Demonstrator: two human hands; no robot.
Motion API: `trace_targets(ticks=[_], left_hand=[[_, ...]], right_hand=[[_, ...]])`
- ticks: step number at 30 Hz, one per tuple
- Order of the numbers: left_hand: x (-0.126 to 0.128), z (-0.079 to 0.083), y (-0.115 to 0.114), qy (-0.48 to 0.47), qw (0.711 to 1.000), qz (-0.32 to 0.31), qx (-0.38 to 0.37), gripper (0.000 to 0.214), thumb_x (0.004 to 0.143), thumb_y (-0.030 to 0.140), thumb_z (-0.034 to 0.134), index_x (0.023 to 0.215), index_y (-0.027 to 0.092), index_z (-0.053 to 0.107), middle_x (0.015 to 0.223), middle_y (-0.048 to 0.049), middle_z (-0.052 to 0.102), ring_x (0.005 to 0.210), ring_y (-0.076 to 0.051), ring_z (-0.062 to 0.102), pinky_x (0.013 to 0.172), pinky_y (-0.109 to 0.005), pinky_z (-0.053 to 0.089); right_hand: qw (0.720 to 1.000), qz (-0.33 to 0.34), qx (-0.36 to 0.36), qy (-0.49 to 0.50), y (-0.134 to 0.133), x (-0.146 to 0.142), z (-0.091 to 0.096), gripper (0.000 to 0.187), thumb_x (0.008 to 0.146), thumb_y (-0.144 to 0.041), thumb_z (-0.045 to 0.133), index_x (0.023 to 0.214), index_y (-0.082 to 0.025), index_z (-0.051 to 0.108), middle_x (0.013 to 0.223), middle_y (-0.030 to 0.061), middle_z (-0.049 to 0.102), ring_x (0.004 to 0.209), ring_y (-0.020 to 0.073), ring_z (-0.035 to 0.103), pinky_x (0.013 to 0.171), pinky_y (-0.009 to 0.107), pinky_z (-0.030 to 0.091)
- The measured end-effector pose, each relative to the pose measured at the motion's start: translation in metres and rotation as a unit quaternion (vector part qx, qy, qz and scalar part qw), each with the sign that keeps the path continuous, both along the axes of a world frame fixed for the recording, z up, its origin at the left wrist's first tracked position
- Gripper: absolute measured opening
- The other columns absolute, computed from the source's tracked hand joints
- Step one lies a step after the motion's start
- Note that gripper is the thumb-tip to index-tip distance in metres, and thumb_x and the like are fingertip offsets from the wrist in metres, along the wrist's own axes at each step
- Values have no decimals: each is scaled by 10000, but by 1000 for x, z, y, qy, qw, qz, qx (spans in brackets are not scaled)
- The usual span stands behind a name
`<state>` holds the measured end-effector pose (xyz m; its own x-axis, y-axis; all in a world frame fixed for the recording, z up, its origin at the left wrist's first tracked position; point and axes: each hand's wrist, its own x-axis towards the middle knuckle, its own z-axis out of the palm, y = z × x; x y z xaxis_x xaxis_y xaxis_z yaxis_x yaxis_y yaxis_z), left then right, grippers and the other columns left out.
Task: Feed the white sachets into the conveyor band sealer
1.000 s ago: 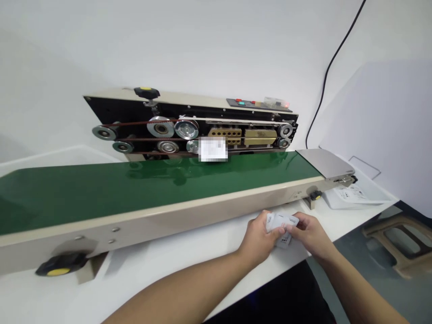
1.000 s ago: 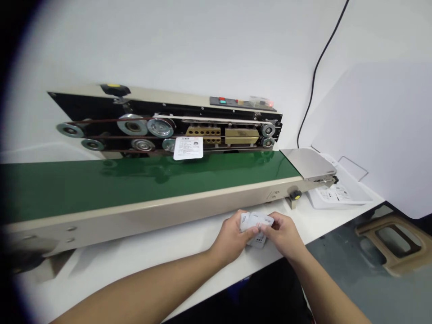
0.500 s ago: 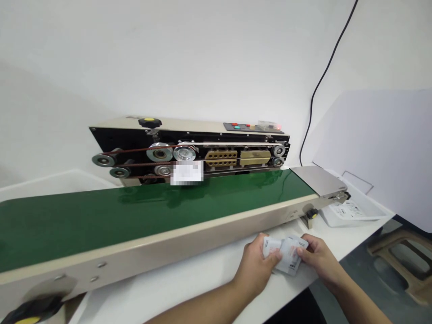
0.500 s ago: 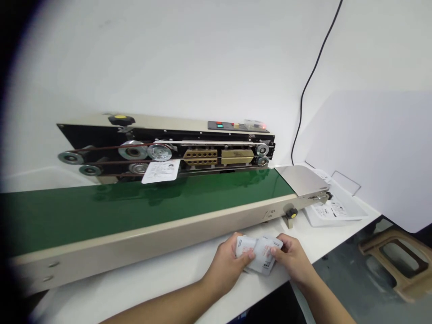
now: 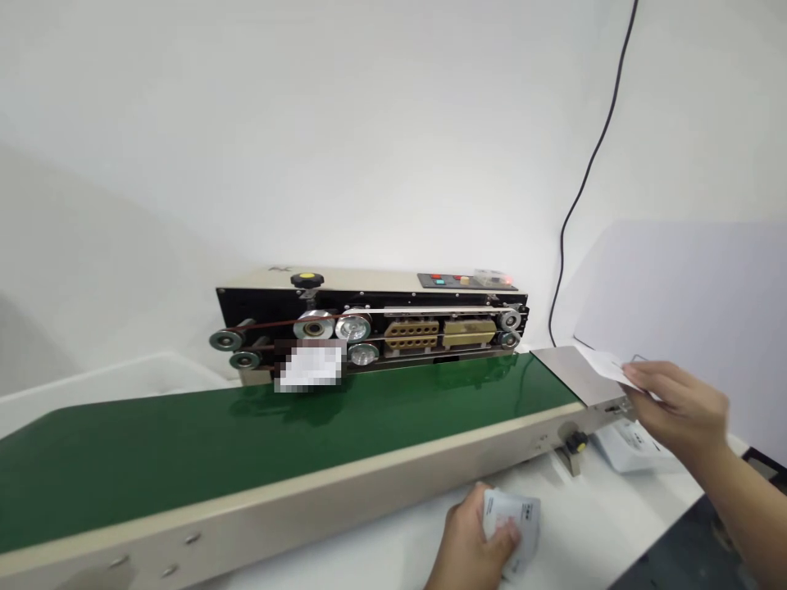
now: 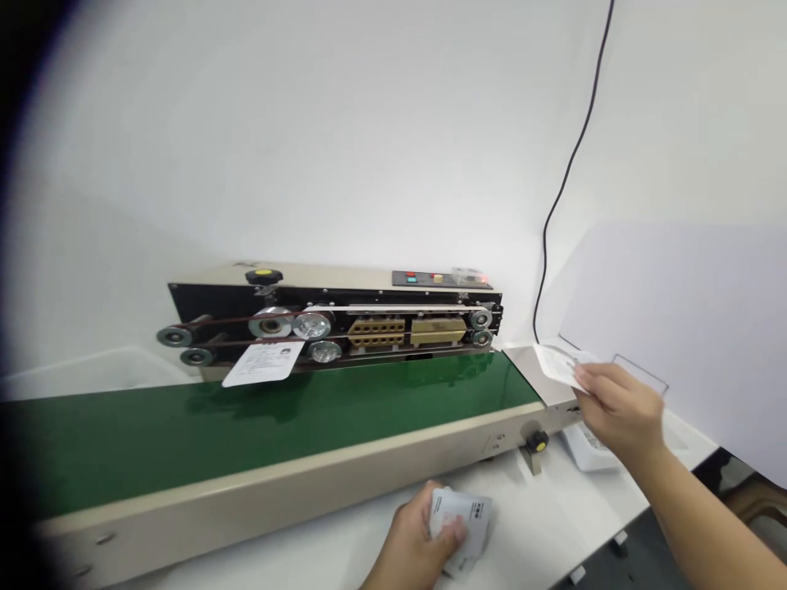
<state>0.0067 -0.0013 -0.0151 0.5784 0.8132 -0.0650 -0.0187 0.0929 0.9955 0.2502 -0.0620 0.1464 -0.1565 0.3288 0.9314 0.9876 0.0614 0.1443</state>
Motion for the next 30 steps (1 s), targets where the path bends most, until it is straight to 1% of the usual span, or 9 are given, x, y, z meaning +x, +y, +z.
trace_targets(ticks=[1, 3, 6, 9, 12, 19, 24, 27, 30], left_hand=[[0, 0, 0, -1, 1000, 0, 18, 274, 644, 315, 708, 702, 182, 476, 635, 33, 524, 659, -151, 489, 609, -231, 388], [-1, 0, 1, -8, 999, -5, 49, 237, 670, 304, 678, 705, 177, 480, 625, 27, 527, 637, -149, 485, 591, -233, 385], [-2, 0, 1, -12, 998, -13, 54, 178, 693, 266, 631, 722, 171, 483, 628, 21, 535, 619, -142, 474, 575, -231, 381], [-2, 0, 1, -9, 999, -15, 50, 165, 684, 252, 613, 717, 173, 471, 612, 26, 522, 592, -132, 457, 546, -222, 367], [-2, 0, 1, -2, 998, -17, 54, 160, 670, 229, 606, 702, 176, 459, 600, 31, 504, 571, -121, 439, 529, -214, 353], [-2, 3, 1, 5, 999, -25, 40, 132, 649, 183, 587, 711, 173, 471, 615, 30, 509, 576, -123, 457, 519, -205, 364], [-2, 4, 0, 16, 998, -10, 57, 112, 640, 150, 564, 699, 172, 471, 592, 43, 488, 556, -112, 437, 510, -203, 350], [-2, 4, -1, 18, 998, -9, 58, 116, 637, 136, 556, 685, 175, 458, 590, 42, 498, 555, -114, 444, 499, -203, 341], [-3, 5, -1, 14, 998, -15, 60, 118, 642, 136, 558, 691, 176, 459, 596, 39, 503, 562, -119, 453, 503, -208, 346]], right_hand=[[999, -24, 1, -45, 14, 8, 1, 130, 759, -175, 562, 678, -207, 659, 732, 58, 702, 630, 167, 641, 516, 236, 464], [992, -70, -38, -103, 41, 22, 1, 198, 773, -166, 505, 658, -201, 662, 769, 51, 713, 640, 154, 645, 505, 222, 439], [976, -115, -119, -140, 72, 35, -3, 252, 782, -150, 449, 657, -193, 663, 848, 43, 718, 649, 145, 638, 500, 221, 401], [963, -130, -175, -160, 92, 40, -6, 255, 786, -133, 428, 679, -173, 656, 920, 58, 709, 629, 137, 613, 496, 225, 374], [955, -123, -208, -170, 106, 45, -10, 240, 784, -122, 423, 701, -159, 645, 942, 69, 698, 645, 130, 604, 508, 217, 368], [956, -79, -203, -194, 127, 51, -14, 221, 766, -117, 419, 712, -153, 630, 902, 76, 689, 612, 128, 591, 486, 216, 359], [958, -66, -203, -190, 138, 46, -12, 203, 756, -123, 431, 707, -157, 625, 892, 75, 686, 618, 139, 600, 487, 220, 381], [953, -30, -222, -202, 142, 42, -13, 206, 740, -109, 429, 683, -164, 619, 893, 70, 684, 656, 143, 617, 512, 214, 407], [953, -7, -230, -198, 145, 39, -15, 212, 754, -118, 431, 705, -166, 631, 912, 72, 680, 694, 142, 622, 548, 207, 425]])
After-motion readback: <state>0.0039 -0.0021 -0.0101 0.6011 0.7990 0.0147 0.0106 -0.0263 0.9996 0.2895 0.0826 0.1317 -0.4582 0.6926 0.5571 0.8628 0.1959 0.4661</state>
